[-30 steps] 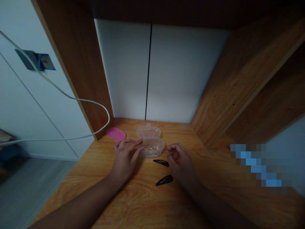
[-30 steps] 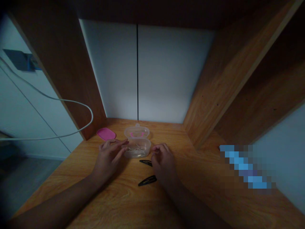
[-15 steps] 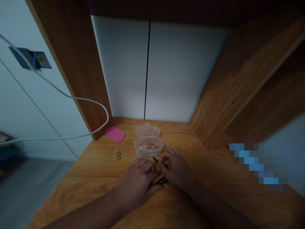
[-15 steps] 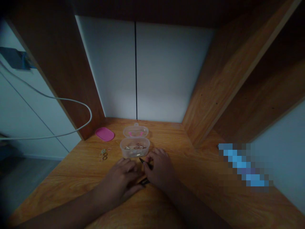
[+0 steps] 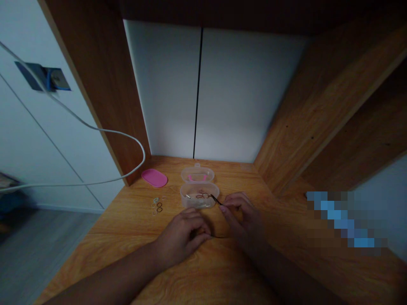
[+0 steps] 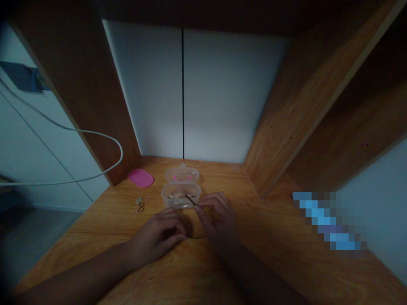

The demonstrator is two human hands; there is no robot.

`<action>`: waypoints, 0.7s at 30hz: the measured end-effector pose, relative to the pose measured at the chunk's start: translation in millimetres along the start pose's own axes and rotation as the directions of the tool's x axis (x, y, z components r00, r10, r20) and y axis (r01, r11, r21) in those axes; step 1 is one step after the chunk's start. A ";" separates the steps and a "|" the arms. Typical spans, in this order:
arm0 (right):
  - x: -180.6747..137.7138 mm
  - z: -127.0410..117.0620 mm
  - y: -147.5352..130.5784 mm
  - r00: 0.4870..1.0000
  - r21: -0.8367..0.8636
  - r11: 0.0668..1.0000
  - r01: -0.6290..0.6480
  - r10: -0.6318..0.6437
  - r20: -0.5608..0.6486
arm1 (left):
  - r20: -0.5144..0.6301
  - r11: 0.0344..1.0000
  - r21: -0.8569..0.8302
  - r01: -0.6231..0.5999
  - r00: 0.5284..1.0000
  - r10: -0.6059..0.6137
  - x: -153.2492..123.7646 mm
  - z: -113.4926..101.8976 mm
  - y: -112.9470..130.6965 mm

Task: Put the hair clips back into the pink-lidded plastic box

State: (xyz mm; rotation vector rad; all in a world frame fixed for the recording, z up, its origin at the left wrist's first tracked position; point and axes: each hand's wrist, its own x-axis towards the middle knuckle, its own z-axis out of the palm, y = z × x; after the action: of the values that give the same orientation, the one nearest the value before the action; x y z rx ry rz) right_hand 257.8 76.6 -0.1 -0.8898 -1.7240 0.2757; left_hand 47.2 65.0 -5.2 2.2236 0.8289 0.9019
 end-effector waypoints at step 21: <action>-4.3 6.1 -1.0 0.986 0.223 0.967 -0.126 0.098 0.134 | -0.379 0.964 -0.253 0.076 0.910 -0.171 3.3 -6.7 -5.1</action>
State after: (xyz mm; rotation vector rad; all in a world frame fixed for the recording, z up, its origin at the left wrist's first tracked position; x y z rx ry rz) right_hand 252.3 74.5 -4.9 -0.8133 -1.7141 0.6056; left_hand 42.4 72.6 -3.5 1.7866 0.9770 1.3415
